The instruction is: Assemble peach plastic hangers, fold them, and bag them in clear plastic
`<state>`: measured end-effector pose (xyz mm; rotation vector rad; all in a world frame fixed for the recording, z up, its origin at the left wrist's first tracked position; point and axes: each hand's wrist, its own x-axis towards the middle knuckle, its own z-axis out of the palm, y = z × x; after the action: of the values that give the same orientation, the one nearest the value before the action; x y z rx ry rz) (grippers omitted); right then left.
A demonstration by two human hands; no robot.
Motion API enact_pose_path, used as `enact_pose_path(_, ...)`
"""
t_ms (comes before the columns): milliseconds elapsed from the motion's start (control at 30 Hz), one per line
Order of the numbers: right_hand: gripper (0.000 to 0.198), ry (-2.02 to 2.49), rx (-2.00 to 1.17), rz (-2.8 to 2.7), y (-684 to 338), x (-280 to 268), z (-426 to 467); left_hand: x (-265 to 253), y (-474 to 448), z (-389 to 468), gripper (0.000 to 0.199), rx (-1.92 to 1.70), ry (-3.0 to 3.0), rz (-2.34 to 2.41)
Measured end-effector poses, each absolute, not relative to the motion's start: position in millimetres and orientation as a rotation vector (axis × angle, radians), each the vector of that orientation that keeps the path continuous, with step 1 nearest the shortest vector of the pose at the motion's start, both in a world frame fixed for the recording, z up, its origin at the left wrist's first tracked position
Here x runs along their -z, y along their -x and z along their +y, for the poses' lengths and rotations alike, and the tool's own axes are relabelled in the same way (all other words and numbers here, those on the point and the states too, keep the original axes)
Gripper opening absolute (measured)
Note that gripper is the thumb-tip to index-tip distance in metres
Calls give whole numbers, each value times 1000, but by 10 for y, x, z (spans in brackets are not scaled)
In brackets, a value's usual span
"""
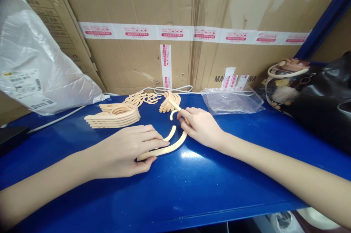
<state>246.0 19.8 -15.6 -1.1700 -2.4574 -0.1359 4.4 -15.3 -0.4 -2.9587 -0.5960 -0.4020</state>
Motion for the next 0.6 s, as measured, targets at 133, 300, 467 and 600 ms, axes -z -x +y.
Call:
enact_pose_path(133, 20, 1157, 122, -2487, -2455, 157, 198, 5, -44, -160, 25, 368, 2954, -555)
enact_pose_path(300, 17, 1147, 102, -2520, -2450, 154, 187, -6, -24, -137, 25, 349, 2960, -558)
enact_pose_path(467, 16, 1083, 143, -2566, -2462, 149, 197, 11, -3, -123, 26, 317, 2987, -562)
enact_pose_path(600, 21, 905, 197, -2735, -2481, 132, 219, -6, 0, -132, 28, 349, 2927, -560)
